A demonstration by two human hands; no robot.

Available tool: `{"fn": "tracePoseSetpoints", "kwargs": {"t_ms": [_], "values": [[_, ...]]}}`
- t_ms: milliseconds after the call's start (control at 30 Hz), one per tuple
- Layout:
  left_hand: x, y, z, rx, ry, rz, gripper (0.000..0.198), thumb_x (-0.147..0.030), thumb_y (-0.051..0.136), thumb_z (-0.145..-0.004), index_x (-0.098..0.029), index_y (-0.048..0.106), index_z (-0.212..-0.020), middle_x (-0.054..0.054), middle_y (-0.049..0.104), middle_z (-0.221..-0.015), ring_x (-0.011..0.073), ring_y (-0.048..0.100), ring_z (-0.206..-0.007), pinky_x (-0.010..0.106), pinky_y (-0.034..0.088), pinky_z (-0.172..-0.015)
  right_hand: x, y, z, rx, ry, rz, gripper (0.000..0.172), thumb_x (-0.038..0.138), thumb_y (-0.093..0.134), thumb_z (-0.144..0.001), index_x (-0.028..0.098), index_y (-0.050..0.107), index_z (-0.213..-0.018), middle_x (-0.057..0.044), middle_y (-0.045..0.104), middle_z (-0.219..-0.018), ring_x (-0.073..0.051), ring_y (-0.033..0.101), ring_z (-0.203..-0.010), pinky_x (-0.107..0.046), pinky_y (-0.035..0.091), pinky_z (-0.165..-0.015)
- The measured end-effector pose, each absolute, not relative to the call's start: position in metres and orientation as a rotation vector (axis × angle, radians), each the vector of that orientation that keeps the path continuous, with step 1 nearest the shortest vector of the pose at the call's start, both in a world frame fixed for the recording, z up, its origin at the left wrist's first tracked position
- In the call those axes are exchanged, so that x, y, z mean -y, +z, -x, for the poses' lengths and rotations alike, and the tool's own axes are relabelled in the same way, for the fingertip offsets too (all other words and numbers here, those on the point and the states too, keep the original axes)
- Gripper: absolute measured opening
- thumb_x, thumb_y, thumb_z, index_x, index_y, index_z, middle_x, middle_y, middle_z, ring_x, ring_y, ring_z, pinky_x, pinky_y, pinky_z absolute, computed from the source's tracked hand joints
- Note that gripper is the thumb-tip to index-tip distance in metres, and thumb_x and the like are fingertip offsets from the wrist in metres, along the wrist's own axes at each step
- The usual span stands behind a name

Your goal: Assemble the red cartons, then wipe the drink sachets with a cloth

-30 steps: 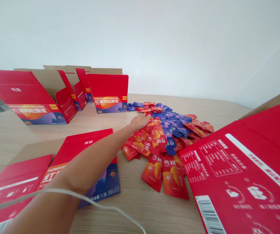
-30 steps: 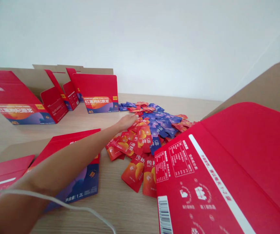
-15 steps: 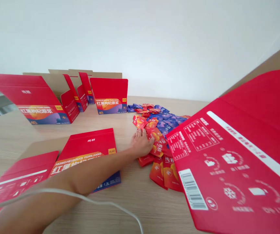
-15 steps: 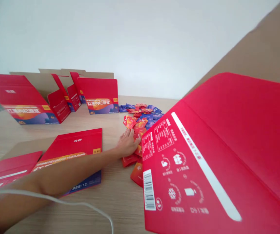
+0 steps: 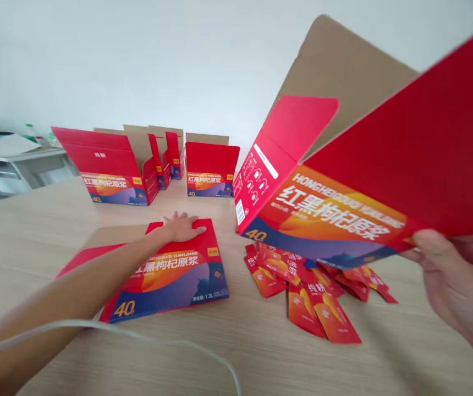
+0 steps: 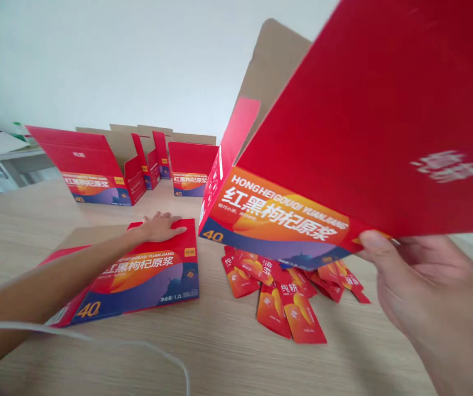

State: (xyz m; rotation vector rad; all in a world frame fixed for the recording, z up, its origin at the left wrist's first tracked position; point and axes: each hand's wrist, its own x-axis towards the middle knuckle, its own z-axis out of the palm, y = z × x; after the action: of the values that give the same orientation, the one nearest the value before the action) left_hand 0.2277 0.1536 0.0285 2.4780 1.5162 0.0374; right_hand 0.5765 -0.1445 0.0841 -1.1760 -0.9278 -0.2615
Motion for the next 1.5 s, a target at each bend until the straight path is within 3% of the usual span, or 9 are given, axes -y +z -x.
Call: {"fn": "tracePoseSetpoints", "kwargs": {"t_ms": [167,333,400,467,567,867,1133,1333,1500], "values": [[-0.122,0.014,-0.193,-1.406,-0.079,-2.502,0.085,-0.071,0.04,-0.098,-0.031,0.033,-0.172,0.011,0.016,-0.183,0.0442,0.011,-0.168,0.087,0.013,-0.121,0.063,0.099,-0.548,1.034,-0.156,1.185,0.042,0.054,0.096,-0.068,0.025,0.079,-0.093,-0.006,0.083,-0.097,-0.025,0.075,-0.077,-0.048,0.065,-0.081],[-0.057,0.011,-0.205,-1.181,-0.067,-2.518,0.088,-0.07,0.048,-0.097,-0.025,0.034,-0.171,0.017,0.014,-0.182,0.0464,0.01,-0.167,0.09,0.01,-0.118,-0.025,0.093,-0.502,1.313,-0.09,1.157,0.035,0.046,0.081,-0.084,0.022,0.078,-0.109,-0.006,0.084,-0.107,-0.026,0.078,-0.091,-0.045,0.062,-0.09],[-0.044,0.009,-0.205,-1.167,0.093,-2.489,0.074,-0.057,0.061,-0.094,-0.021,0.053,-0.158,0.021,0.031,-0.177,0.0441,0.03,-0.162,0.081,0.019,-0.123,-0.053,0.085,-0.481,1.387,-0.079,1.166,0.034,0.046,0.076,-0.086,0.022,0.077,-0.109,-0.008,0.084,-0.109,-0.028,0.078,-0.093,-0.046,0.061,-0.091],[-0.045,0.006,-0.199,-1.279,0.391,-2.392,0.038,-0.038,0.066,-0.09,-0.019,0.072,-0.122,0.019,0.064,-0.15,0.036,0.061,-0.139,0.062,0.042,-0.119,-0.076,0.074,-0.461,1.435,-0.072,1.199,0.032,0.044,0.073,-0.087,0.022,0.076,-0.111,-0.009,0.084,-0.11,-0.03,0.078,-0.095,-0.047,0.06,-0.091],[-0.068,0.001,-0.175,-1.543,0.719,-2.188,0.003,-0.024,0.061,-0.087,-0.021,0.06,-0.088,0.009,0.072,-0.098,0.0261,0.073,-0.097,0.043,0.057,-0.093,-0.1,0.054,-0.436,1.477,-0.073,1.299,0.029,0.04,0.071,-0.088,0.022,0.074,-0.111,-0.01,0.084,-0.109,-0.032,0.077,-0.095,-0.047,0.058,-0.093],[-0.179,-0.01,-0.129,-1.535,1.23,-1.819,0.1,-0.04,0.088,-0.068,-0.015,0.035,-0.149,0.02,0.057,-0.14,0.0346,0.064,-0.126,0.054,0.054,-0.107,-0.144,0.011,-0.403,1.464,-0.097,1.401,0.023,0.03,0.068,-0.093,0.021,0.07,-0.114,-0.014,0.08,-0.117,-0.033,0.074,-0.107,-0.046,0.057,-0.097],[-0.2,-0.031,-0.163,-1.03,1.258,-1.781,0.1,-0.022,0.074,-0.073,-0.024,0.03,-0.162,0.012,0.069,-0.133,0.0269,0.07,-0.118,0.045,0.06,-0.099,-0.152,0.004,-0.43,1.426,-0.157,1.363,0.05,0.024,0.07,-0.09,0.02,0.058,-0.138,-0.017,0.071,-0.133,-0.035,0.068,-0.125,-0.053,0.052,-0.112],[-0.199,-0.035,-0.177,-1.043,1.173,-1.84,0.11,-0.015,0.071,-0.07,-0.025,0.024,-0.168,0.015,0.066,-0.14,0.0294,0.066,-0.127,0.046,0.06,-0.101,-0.164,-0.01,-0.445,1.321,-0.039,1.367,0.097,0.018,0.072,-0.086,0.015,0.018,-0.166,-0.026,0.062,-0.149,-0.038,0.069,-0.131,-0.057,0.055,-0.11],[-0.212,-0.038,-0.174,-1.102,1.212,-1.845,0.11,-0.016,0.07,-0.071,-0.023,0.019,-0.168,0.018,0.058,-0.149,0.0298,0.066,-0.128,0.044,0.063,-0.097,-0.183,-0.015,-0.443,1.421,0.077,1.347,0.095,0.015,0.071,-0.083,0.02,0.024,-0.165,-0.02,0.065,-0.15,-0.034,0.072,-0.126,-0.054,0.058,-0.111]]}}
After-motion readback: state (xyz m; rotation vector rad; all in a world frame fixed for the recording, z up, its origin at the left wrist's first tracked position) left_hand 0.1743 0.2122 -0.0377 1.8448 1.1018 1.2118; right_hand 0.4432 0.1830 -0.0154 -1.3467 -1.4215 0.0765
